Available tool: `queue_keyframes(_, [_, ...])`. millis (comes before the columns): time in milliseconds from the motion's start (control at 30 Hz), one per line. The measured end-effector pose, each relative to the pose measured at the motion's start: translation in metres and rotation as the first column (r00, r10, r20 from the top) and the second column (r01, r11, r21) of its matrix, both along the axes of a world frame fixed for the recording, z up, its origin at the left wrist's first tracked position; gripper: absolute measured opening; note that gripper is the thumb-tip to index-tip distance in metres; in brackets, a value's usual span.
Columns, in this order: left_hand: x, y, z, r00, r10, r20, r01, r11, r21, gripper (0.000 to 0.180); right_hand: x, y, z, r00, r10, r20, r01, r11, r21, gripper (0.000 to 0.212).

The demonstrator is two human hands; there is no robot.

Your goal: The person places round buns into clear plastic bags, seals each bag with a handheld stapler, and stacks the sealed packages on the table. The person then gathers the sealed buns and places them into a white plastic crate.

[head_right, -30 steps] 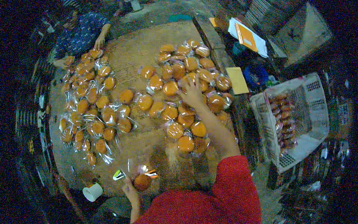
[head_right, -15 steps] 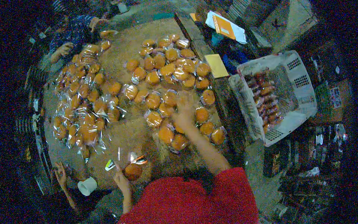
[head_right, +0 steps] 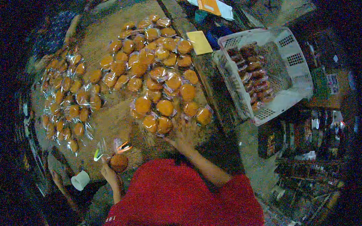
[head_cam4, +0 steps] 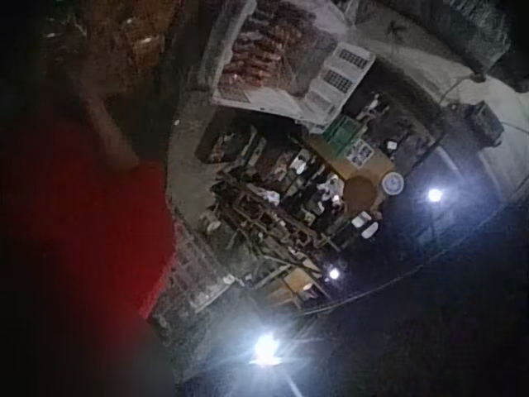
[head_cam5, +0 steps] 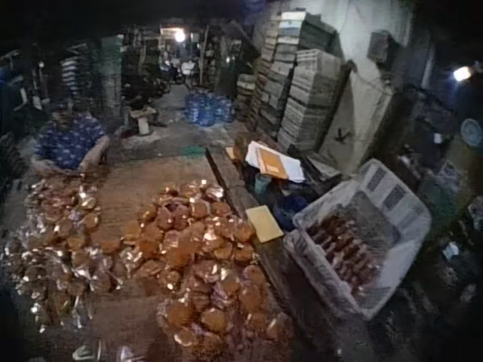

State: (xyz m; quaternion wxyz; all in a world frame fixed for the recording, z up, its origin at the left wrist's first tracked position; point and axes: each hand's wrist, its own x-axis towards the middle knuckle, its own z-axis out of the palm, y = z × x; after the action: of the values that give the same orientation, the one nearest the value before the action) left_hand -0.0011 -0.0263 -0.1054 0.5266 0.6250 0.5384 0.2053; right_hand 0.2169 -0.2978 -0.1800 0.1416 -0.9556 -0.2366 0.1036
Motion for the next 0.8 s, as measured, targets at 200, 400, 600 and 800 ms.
queue_keyframes(200, [0.013,-0.007,0.01,0.968,-0.121,-0.219,0.153,0.979,0.132,0.048,-0.004,0.001,-0.06,0.997,-0.023,0.07,0.006,0.974,0.228,0.096])
queue_keyframes(400, [0.032,-0.019,0.031,0.973,-0.123,-0.194,0.15,0.98,0.129,0.052,0.172,0.143,-0.036,0.923,-0.119,0.366,0.015,0.961,0.275,0.102])
queue_keyframes(600, [0.038,-0.024,0.043,0.972,-0.074,-0.224,0.087,0.995,0.047,0.052,0.203,0.154,-0.034,0.988,0.148,0.051,-0.15,0.988,0.044,0.093])
queue_keyframes(800, [0.057,-0.039,0.048,0.98,0.1,-0.174,-0.1,0.995,0.011,0.052,0.303,0.199,-0.007,0.961,0.011,0.276,-0.141,0.879,0.455,0.088])
